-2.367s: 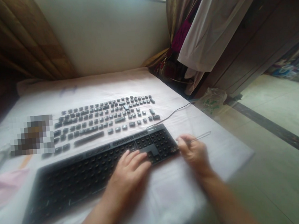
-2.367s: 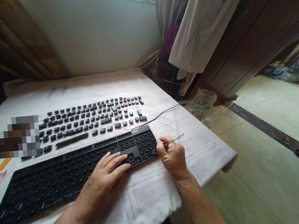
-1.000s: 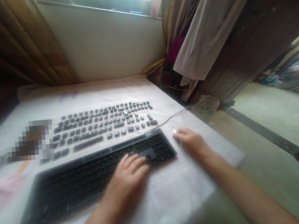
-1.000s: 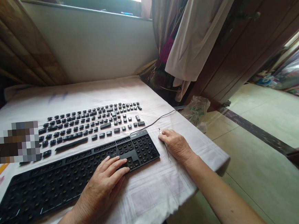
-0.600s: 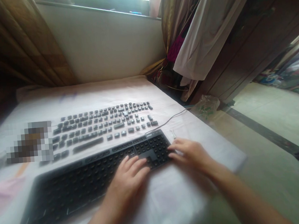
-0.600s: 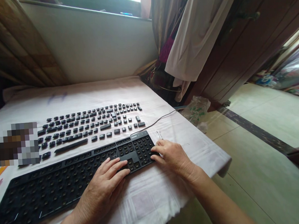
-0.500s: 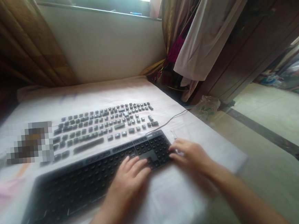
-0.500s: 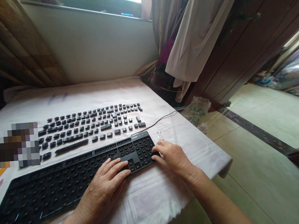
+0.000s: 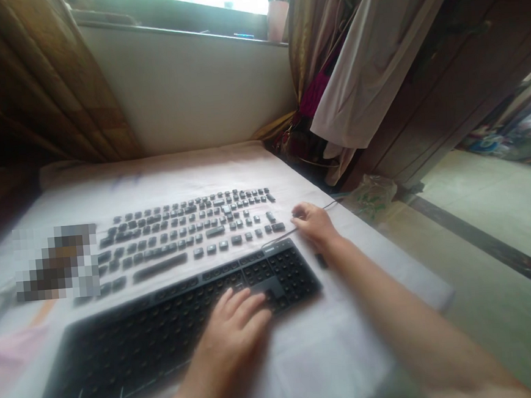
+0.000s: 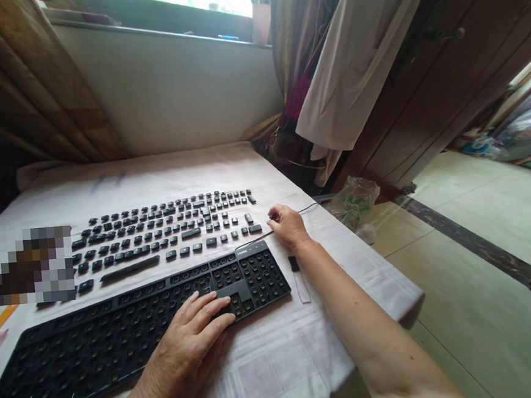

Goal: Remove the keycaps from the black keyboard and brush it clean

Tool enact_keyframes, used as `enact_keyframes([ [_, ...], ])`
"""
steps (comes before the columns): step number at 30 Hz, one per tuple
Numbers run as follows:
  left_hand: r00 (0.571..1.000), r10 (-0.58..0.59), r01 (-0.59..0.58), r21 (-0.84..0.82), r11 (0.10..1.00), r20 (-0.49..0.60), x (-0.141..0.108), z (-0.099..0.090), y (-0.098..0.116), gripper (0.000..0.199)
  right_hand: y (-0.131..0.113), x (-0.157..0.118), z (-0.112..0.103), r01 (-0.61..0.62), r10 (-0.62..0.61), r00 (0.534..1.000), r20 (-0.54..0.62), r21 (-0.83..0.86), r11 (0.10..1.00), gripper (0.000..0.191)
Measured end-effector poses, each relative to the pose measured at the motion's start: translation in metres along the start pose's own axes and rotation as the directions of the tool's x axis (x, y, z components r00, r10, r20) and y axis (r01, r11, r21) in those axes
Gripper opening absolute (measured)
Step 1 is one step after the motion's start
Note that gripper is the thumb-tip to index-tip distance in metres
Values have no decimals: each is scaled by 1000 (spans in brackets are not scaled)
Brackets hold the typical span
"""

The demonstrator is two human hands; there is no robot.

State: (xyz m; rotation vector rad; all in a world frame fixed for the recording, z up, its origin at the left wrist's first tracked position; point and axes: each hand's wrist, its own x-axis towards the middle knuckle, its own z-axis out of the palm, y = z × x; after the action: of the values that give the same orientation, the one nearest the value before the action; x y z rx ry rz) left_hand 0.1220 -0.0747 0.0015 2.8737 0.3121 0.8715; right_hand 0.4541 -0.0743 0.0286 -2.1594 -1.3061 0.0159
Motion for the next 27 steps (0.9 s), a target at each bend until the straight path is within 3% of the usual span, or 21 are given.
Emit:
enact_keyframes([
  [3,1000,-2,2,7,1000,-1,0,-1,0,32,4,2,7,3,-4,998,62,17,1000,19],
  [9,1000,6,-7,12,1000,4,-2,-1,-1,32,17,-13,-9,-20,18,994,109,20,1000,31],
  [15,1000,8,-8,12,1000,1,-1,-1,-1,33,22,-9,-6,-61,62,992,107,-20,998,19],
  [27,1000,11,-10,18,1000,-15,3,-4,0,32,17,-17,2,-28,32,995,90,-46,999,17],
])
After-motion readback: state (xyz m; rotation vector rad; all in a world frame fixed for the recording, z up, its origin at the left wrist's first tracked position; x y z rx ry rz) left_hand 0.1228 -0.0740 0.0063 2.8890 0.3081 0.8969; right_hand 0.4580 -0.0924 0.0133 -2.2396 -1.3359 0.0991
